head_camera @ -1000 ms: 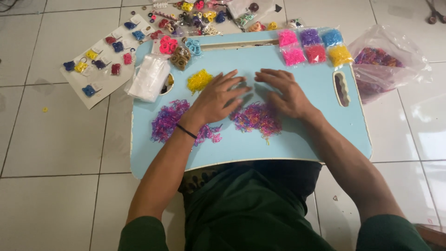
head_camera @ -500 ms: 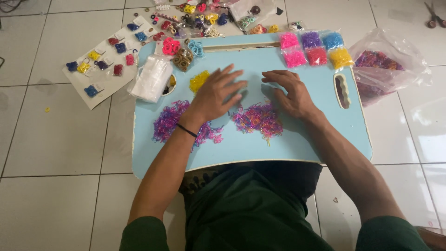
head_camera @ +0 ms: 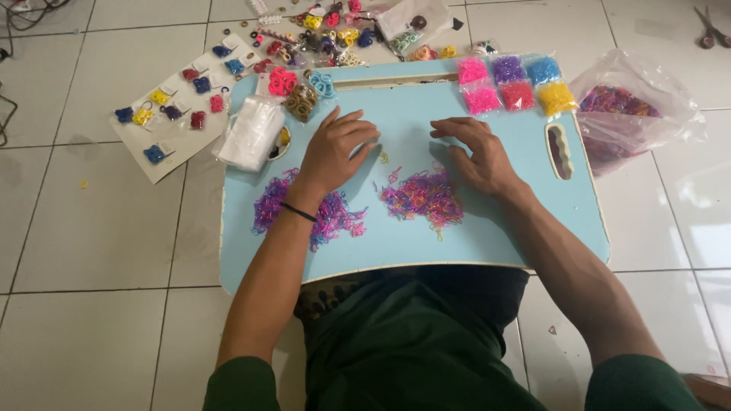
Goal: Sorting and arranging colorful rubber bands on a small table
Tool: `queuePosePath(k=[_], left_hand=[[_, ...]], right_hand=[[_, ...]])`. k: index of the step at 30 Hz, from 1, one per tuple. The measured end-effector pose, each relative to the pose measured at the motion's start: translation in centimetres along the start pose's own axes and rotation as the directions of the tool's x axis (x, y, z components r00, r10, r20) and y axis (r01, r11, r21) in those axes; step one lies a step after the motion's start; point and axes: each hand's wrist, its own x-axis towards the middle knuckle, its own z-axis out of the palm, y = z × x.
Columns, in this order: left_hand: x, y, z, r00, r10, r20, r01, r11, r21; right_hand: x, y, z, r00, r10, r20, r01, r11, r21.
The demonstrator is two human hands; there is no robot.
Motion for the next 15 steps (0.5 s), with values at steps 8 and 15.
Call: queuePosePath(k=[8, 15], left_hand=[[0.8, 2.1, -0.3, 0.962, 0.038, 0.270, -0.018, 0.997, -0.074], [-0.2, -2.3, -0.4, 0.996, -0.014, -0.087, 0.012, 1.000, -0.026]], right_hand=[[-0.1, 0.0, 0.1, 1.000, 0.019, -0.012, -0.019, 1.000, 0.000], [-0.2, 0.3, -0.4, 0.999, 0.018, -0.043, -0.018, 1.000, 0.000]])
